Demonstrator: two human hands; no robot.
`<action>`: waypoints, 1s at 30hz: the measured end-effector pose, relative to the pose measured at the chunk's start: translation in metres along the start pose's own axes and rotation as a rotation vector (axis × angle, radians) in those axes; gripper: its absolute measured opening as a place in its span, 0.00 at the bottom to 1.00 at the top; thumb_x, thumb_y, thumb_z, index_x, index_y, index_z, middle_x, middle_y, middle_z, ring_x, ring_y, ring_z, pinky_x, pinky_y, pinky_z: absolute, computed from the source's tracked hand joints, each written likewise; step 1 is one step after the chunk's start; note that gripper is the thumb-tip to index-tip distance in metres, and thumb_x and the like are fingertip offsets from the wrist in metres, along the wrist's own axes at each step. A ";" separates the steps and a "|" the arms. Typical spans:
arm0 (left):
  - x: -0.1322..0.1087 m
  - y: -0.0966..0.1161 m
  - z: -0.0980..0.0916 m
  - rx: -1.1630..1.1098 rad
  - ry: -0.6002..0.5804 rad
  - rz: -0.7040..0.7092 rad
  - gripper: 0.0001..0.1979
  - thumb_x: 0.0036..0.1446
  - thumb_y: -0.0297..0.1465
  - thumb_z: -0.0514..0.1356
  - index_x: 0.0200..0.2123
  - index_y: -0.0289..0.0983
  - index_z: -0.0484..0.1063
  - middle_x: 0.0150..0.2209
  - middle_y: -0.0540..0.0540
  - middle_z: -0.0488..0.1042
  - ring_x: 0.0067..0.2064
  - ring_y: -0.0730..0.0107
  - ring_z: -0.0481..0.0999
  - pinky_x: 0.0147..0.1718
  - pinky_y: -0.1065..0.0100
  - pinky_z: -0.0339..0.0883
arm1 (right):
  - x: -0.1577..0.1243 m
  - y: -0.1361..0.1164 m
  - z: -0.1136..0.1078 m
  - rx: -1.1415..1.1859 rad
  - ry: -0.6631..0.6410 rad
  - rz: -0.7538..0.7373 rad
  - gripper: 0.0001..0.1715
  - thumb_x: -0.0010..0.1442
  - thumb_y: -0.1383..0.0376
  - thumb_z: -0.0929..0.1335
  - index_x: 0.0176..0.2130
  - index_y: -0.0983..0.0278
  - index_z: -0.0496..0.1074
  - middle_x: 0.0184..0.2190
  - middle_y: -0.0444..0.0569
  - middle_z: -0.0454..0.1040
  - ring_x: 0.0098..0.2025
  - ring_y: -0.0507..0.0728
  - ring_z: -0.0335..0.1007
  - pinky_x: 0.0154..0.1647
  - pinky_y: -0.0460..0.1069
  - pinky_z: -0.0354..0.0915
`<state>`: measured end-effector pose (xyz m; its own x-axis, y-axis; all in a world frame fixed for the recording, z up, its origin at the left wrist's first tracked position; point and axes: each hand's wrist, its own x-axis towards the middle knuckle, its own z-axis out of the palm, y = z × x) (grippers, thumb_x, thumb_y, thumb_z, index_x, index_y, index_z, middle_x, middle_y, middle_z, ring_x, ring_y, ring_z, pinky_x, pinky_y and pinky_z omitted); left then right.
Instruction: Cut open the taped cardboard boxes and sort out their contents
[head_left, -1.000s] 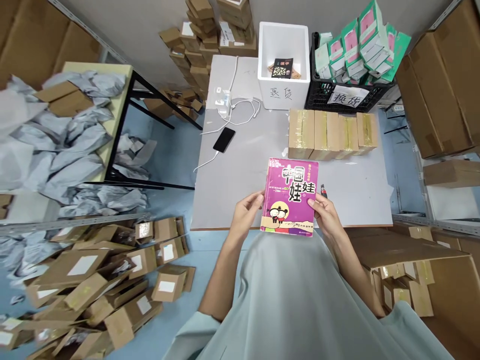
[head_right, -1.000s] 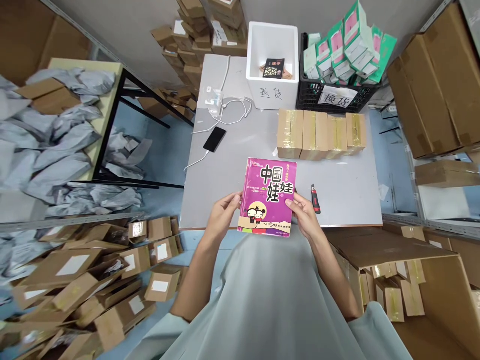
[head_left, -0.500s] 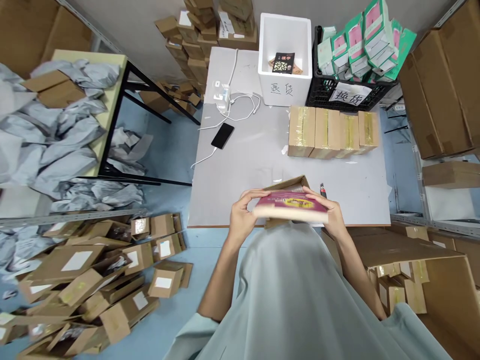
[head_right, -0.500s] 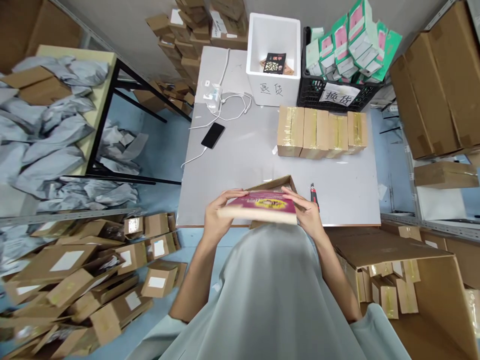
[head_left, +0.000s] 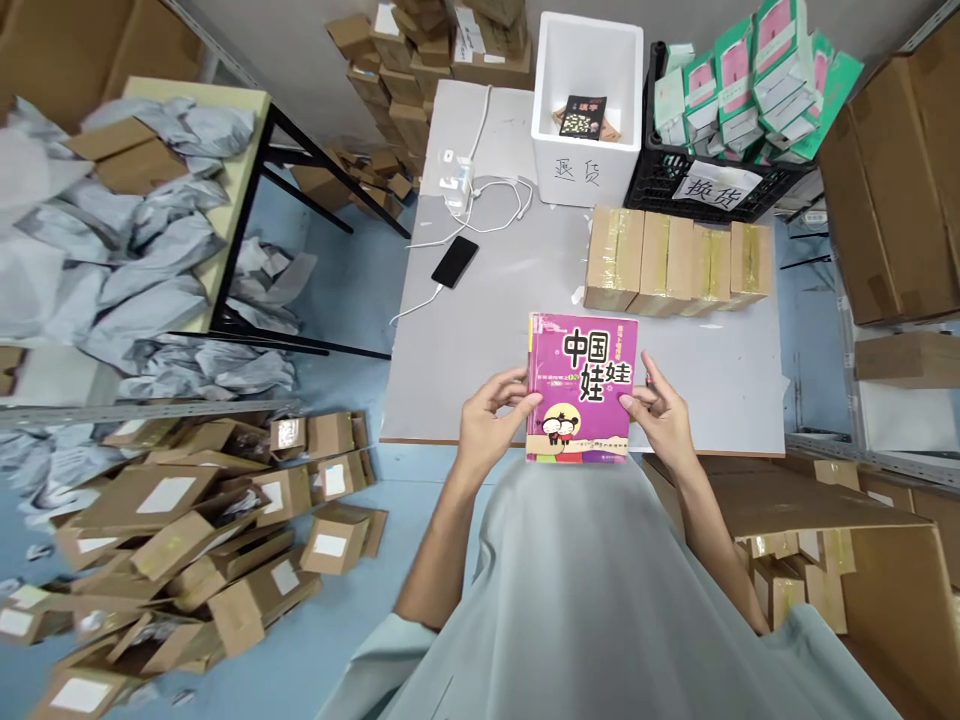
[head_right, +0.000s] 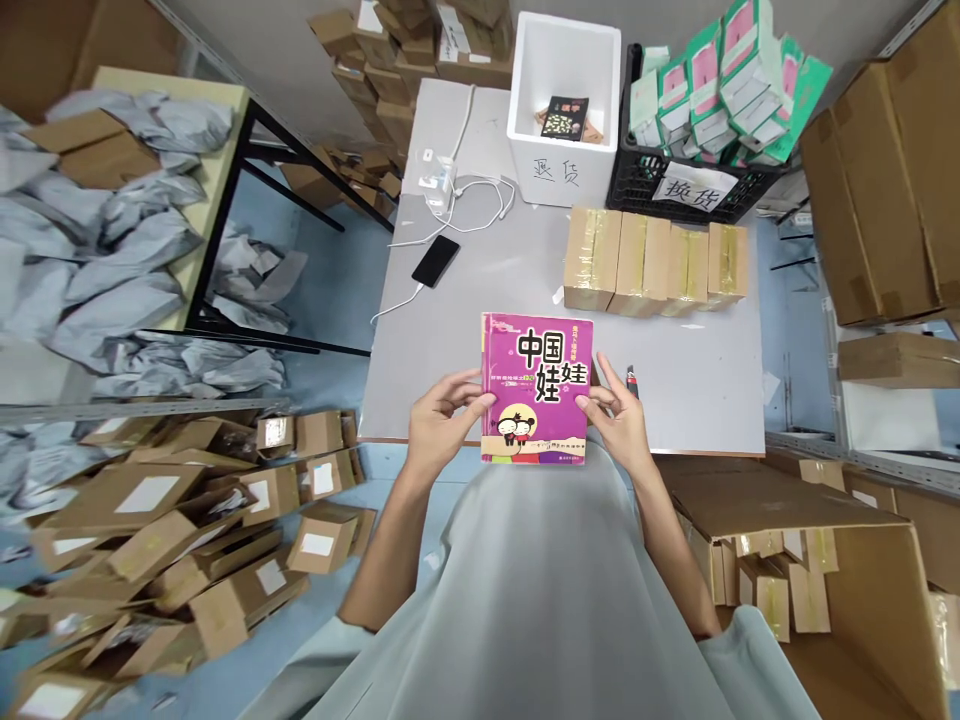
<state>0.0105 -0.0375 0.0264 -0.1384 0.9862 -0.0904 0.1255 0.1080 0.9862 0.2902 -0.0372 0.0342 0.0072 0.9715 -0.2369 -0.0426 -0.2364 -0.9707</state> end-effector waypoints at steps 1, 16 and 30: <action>0.001 0.000 0.000 -0.010 -0.014 -0.002 0.25 0.62 0.48 0.75 0.55 0.38 0.85 0.36 0.46 0.87 0.38 0.65 0.85 0.45 0.65 0.81 | 0.000 0.000 0.001 0.001 -0.004 0.007 0.44 0.64 0.44 0.81 0.72 0.57 0.79 0.39 0.44 0.88 0.42 0.57 0.82 0.52 0.54 0.81; 0.013 -0.003 -0.003 -0.101 -0.103 -0.036 0.26 0.60 0.52 0.75 0.49 0.37 0.86 0.33 0.45 0.85 0.33 0.63 0.85 0.37 0.64 0.82 | 0.001 -0.013 -0.004 -0.029 -0.182 0.074 0.28 0.60 0.42 0.83 0.49 0.57 0.88 0.41 0.52 0.91 0.44 0.67 0.90 0.54 0.63 0.83; 0.015 0.016 0.001 -0.041 -0.009 0.013 0.30 0.68 0.60 0.66 0.45 0.37 0.87 0.38 0.42 0.88 0.38 0.61 0.88 0.37 0.65 0.81 | 0.000 -0.003 0.010 0.002 -0.089 0.216 0.45 0.67 0.25 0.68 0.57 0.56 0.82 0.42 0.52 0.90 0.44 0.66 0.88 0.47 0.59 0.81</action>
<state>0.0117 -0.0209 0.0406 -0.1276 0.9887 -0.0783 0.0871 0.0898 0.9921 0.2798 -0.0366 0.0372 -0.0906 0.8959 -0.4349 -0.0355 -0.4393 -0.8976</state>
